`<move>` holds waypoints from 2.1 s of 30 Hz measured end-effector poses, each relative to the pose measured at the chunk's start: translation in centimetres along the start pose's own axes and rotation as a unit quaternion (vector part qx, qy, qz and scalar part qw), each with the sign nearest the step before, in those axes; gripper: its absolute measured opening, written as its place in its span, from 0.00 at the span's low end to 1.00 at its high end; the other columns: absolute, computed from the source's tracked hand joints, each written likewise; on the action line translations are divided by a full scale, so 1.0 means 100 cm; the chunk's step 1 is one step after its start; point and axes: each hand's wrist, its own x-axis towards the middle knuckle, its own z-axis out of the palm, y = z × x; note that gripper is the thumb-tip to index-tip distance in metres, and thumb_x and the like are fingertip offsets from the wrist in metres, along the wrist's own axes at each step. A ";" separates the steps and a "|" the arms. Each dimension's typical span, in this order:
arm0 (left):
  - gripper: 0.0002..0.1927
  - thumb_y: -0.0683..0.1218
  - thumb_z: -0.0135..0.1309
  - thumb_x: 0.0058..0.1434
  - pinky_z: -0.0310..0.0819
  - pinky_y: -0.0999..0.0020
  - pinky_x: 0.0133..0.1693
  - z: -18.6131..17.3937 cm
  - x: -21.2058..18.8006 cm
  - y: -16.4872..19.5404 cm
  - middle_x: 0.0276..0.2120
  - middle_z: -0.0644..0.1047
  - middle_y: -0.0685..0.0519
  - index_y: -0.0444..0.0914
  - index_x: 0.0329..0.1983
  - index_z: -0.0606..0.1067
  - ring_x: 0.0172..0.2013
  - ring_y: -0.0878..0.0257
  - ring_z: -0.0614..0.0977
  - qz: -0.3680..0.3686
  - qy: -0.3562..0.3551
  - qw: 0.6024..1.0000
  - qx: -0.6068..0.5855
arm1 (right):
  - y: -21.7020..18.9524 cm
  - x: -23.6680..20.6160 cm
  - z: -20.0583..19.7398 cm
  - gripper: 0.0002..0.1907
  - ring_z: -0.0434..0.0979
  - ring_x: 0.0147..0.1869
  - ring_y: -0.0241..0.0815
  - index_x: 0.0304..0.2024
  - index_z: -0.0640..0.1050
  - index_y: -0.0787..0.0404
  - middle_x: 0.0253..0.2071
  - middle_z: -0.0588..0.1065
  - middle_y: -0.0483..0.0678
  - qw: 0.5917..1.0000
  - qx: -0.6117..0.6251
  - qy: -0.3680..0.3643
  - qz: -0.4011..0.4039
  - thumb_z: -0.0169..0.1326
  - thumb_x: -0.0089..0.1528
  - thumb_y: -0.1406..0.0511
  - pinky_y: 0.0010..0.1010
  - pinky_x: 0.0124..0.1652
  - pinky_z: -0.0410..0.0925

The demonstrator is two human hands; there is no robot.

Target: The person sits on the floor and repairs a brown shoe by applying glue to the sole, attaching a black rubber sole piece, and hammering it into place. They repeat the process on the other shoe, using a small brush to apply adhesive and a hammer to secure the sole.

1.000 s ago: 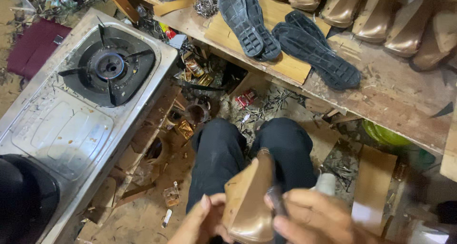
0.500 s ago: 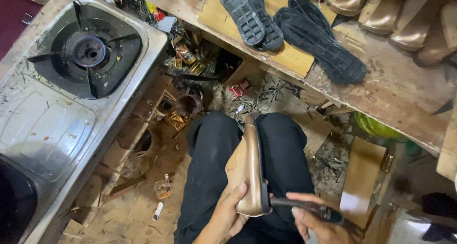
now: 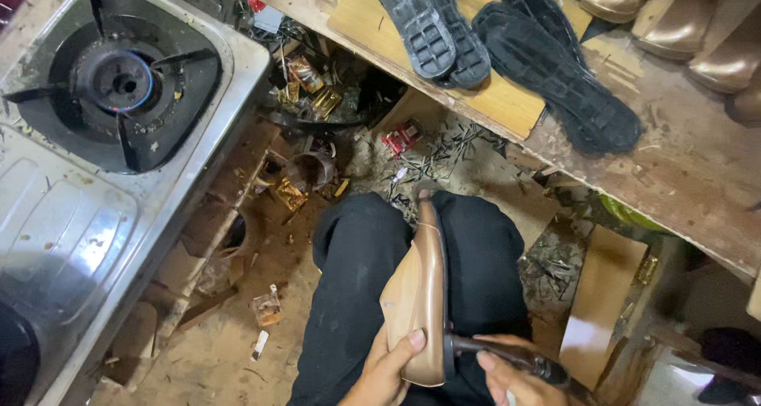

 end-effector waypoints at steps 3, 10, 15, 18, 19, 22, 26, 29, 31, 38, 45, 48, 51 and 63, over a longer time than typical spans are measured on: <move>0.37 0.48 0.58 0.60 0.69 0.56 0.60 -0.005 0.007 -0.007 0.57 0.76 0.39 0.30 0.70 0.61 0.57 0.51 0.78 0.013 -0.010 1.000 0.003 | -0.018 0.006 0.004 0.18 0.67 0.15 0.41 0.49 0.82 0.66 0.12 0.70 0.50 0.996 -0.086 -0.018 0.028 0.61 0.58 0.64 0.32 0.18 0.60; 0.38 0.46 0.58 0.59 0.67 0.60 0.62 0.008 0.008 0.011 0.61 0.74 0.45 0.32 0.71 0.59 0.61 0.56 0.76 0.009 0.003 1.000 0.024 | -0.031 0.023 -0.015 0.19 0.70 0.18 0.40 0.46 0.78 0.67 0.16 0.71 0.48 0.990 0.038 -0.130 -0.044 0.59 0.58 0.61 0.33 0.20 0.65; 0.38 0.46 0.60 0.58 0.62 0.67 0.64 0.016 -0.026 0.065 0.61 0.75 0.48 0.33 0.71 0.63 0.61 0.60 0.75 0.003 -0.110 0.975 0.193 | 0.040 0.021 -0.014 0.24 0.75 0.25 0.41 0.53 0.76 0.61 0.23 0.75 0.49 0.976 -0.142 -0.062 -0.152 0.61 0.56 0.58 0.33 0.26 0.68; 0.38 0.49 0.64 0.56 0.67 0.64 0.61 0.018 -0.026 0.124 0.56 0.78 0.46 0.36 0.71 0.68 0.57 0.58 0.76 -0.012 -0.114 0.923 0.367 | 0.061 0.024 -0.010 0.28 0.78 0.29 0.41 0.56 0.74 0.57 0.27 0.77 0.49 0.969 -0.185 -0.040 -0.155 0.63 0.55 0.57 0.32 0.31 0.70; 0.39 0.51 0.65 0.55 0.71 0.61 0.58 0.022 -0.021 0.142 0.53 0.80 0.43 0.38 0.72 0.70 0.54 0.53 0.79 -0.011 -0.048 0.895 0.444 | 0.064 0.024 -0.009 0.29 0.79 0.30 0.41 0.58 0.74 0.56 0.28 0.78 0.49 0.966 -0.195 -0.039 -0.163 0.63 0.55 0.56 0.32 0.32 0.70; 0.41 0.54 0.70 0.47 0.67 0.57 0.57 0.031 -0.027 0.173 0.57 0.76 0.40 0.39 0.65 0.73 0.57 0.48 0.74 0.167 -0.018 0.715 0.679 | 0.061 0.025 -0.012 0.34 0.82 0.34 0.41 0.61 0.72 0.52 0.32 0.80 0.50 0.955 -0.230 -0.040 -0.181 0.65 0.54 0.54 0.31 0.36 0.72; 0.38 0.54 0.68 0.50 0.64 0.54 0.60 0.039 -0.042 0.164 0.64 0.70 0.38 0.36 0.63 0.73 0.64 0.45 0.68 0.286 -0.043 0.660 0.693 | 0.045 0.019 -0.016 0.40 0.86 0.39 0.41 0.66 0.70 0.47 0.38 0.83 0.50 0.925 -0.327 -0.072 -0.179 0.67 0.53 0.52 0.31 0.42 0.74; 0.32 0.50 0.63 0.60 0.60 0.51 0.64 0.039 -0.031 0.152 0.65 0.74 0.37 0.32 0.66 0.72 0.69 0.43 0.68 0.379 -0.032 0.699 0.605 | 0.023 0.015 -0.018 0.43 0.89 0.43 0.39 0.70 0.69 0.39 0.39 0.85 0.51 0.895 -0.436 -0.075 -0.050 0.67 0.52 0.50 0.29 0.48 0.76; 0.28 0.52 0.59 0.60 0.70 0.59 0.59 0.038 -0.023 0.150 0.55 0.81 0.41 0.34 0.60 0.75 0.57 0.50 0.79 0.314 0.027 0.774 0.549 | -0.004 0.005 -0.021 0.41 0.89 0.42 0.41 0.68 0.70 0.42 0.40 0.84 0.51 0.916 -0.360 -0.061 -0.168 0.66 0.52 0.52 0.31 0.45 0.76; 0.24 0.55 0.57 0.59 0.76 0.65 0.48 0.058 -0.010 0.167 0.39 0.85 0.44 0.33 0.51 0.79 0.43 0.59 0.86 0.228 0.064 0.793 0.561 | -0.146 -0.066 -0.037 0.33 0.86 0.37 0.42 0.61 0.73 0.47 0.35 0.82 0.51 0.757 -0.018 -0.347 -0.553 0.64 0.53 0.53 0.34 0.40 0.75; 0.22 0.54 0.57 0.59 0.77 0.65 0.46 0.067 -0.008 0.168 0.38 0.86 0.45 0.34 0.50 0.79 0.40 0.60 0.86 0.215 0.074 0.810 0.540 | -0.101 -0.036 0.031 0.26 0.84 0.33 0.44 0.54 0.76 0.51 0.31 0.81 0.51 0.834 -0.393 0.078 -0.380 0.63 0.55 0.54 0.36 0.35 0.73; 0.21 0.53 0.57 0.59 0.76 0.66 0.46 0.065 -0.010 0.161 0.38 0.86 0.46 0.34 0.49 0.80 0.41 0.61 0.85 0.217 0.064 0.804 0.550 | -0.115 -0.064 -0.004 0.23 0.83 0.31 0.44 0.51 0.77 0.53 0.29 0.80 0.51 0.860 -0.208 -0.008 -0.466 0.62 0.55 0.55 0.37 0.33 0.73; 0.21 0.52 0.58 0.59 0.76 0.66 0.47 0.065 -0.008 0.156 0.38 0.86 0.46 0.34 0.49 0.80 0.41 0.62 0.84 0.229 0.062 0.809 0.538 | -0.135 -0.079 -0.015 0.21 0.82 0.29 0.45 0.48 0.79 0.55 0.27 0.79 0.52 0.779 -0.035 -0.304 -0.547 0.62 0.56 0.55 0.38 0.31 0.72; 0.21 0.53 0.58 0.59 0.77 0.63 0.44 0.069 -0.011 0.158 0.35 0.84 0.45 0.35 0.50 0.80 0.38 0.59 0.83 0.181 0.090 0.799 0.566 | -0.046 -0.042 -0.028 0.16 0.79 0.33 0.52 0.38 0.81 0.57 0.26 0.77 0.56 0.854 -0.197 0.031 -0.481 0.61 0.60 0.53 0.45 0.34 0.72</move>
